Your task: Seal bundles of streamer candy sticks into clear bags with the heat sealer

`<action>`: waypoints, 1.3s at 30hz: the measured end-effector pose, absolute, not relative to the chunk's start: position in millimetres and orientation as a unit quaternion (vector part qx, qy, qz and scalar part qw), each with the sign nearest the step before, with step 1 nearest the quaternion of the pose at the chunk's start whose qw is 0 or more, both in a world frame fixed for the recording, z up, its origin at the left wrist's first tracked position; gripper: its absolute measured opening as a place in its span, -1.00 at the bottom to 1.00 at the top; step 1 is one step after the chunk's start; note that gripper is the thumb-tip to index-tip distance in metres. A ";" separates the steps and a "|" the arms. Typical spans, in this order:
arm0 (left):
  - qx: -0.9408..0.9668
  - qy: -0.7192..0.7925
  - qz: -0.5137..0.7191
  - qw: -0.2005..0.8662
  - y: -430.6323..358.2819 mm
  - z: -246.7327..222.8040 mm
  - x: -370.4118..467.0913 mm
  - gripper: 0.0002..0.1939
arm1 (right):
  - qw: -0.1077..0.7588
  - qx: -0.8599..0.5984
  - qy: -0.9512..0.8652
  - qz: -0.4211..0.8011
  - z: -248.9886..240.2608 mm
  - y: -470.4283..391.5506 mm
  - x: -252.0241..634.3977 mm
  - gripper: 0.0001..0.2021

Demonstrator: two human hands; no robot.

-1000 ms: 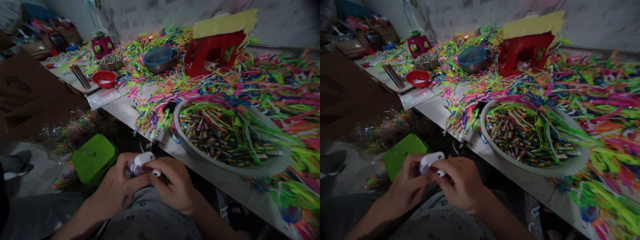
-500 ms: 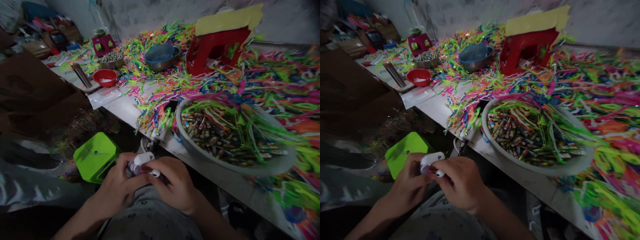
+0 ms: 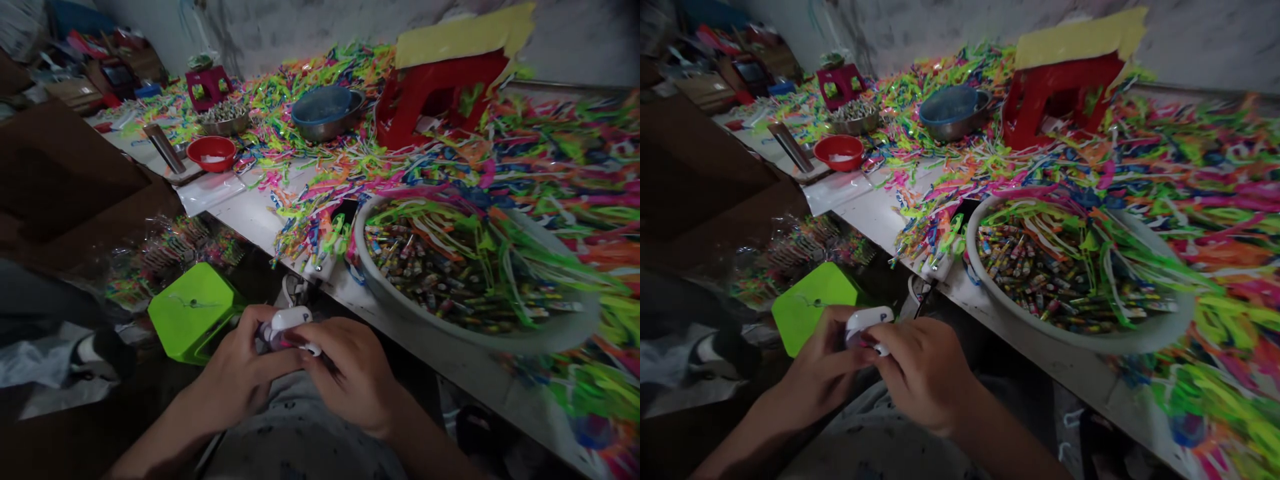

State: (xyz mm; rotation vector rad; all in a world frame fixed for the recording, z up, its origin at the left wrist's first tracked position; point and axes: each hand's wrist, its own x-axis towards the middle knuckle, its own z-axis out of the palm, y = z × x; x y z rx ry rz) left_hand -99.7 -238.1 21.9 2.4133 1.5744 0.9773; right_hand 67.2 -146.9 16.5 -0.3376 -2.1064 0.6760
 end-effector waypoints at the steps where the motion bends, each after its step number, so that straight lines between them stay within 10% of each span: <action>1: 0.792 0.516 0.321 0.053 -238.0 21.2 -99.8 -0.43 | 0.432 -0.138 -0.849 0.271 16.5 -147.2 67.2 -0.75; 39: 0.779 0.487 0.383 0.096 -234.5 11.7 -106.0 -0.61 | 0.371 -0.149 -0.878 0.263 17.6 -150.3 62.8 -0.82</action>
